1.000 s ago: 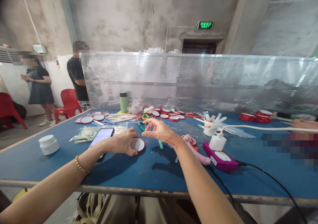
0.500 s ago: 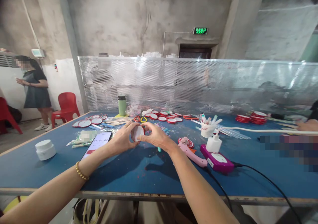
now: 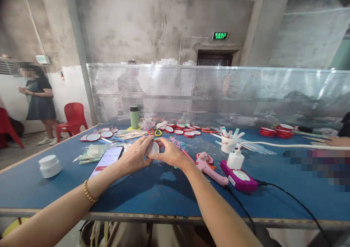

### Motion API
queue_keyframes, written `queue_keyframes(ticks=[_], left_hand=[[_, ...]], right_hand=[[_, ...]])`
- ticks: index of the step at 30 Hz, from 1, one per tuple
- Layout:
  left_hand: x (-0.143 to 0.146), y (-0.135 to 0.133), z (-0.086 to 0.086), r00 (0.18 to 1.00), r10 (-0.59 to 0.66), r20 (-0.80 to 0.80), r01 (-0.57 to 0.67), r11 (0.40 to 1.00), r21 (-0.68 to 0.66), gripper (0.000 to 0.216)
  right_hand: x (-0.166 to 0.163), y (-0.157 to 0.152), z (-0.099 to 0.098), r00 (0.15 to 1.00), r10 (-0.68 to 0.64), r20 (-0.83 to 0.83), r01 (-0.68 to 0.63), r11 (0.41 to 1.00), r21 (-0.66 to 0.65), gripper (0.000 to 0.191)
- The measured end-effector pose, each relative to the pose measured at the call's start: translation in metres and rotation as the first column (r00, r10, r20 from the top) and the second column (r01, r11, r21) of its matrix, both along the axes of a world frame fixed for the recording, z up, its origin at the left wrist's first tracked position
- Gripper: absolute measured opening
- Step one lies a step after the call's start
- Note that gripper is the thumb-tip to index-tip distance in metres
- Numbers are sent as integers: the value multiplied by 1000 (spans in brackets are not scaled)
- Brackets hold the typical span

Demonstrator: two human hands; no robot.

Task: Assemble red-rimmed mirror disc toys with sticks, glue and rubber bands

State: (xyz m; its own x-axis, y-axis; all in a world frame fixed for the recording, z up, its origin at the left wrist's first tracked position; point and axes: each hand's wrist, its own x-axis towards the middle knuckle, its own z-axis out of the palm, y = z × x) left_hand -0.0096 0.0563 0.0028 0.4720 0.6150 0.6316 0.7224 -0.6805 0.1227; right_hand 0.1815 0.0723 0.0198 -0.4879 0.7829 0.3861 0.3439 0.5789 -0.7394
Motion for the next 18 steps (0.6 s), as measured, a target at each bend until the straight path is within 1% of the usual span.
queue_keyframes(ticks=[7,12,18], left_hand=[[0,0,0,1000,1,0,-1,1000,21,78],[1,-5,3,1000,-17,-5,17,1000,1,72],[0,-9,8,998,-31,-49,31,1000,2,59]], right_hand=[[0,5,-6,1000,4,-7,-4,1000,-20,49],[-1,4,-7,997,40,-64,-43,998,-55,54],[-1,2,-8,998,43,-37,-44,998,-44,48]])
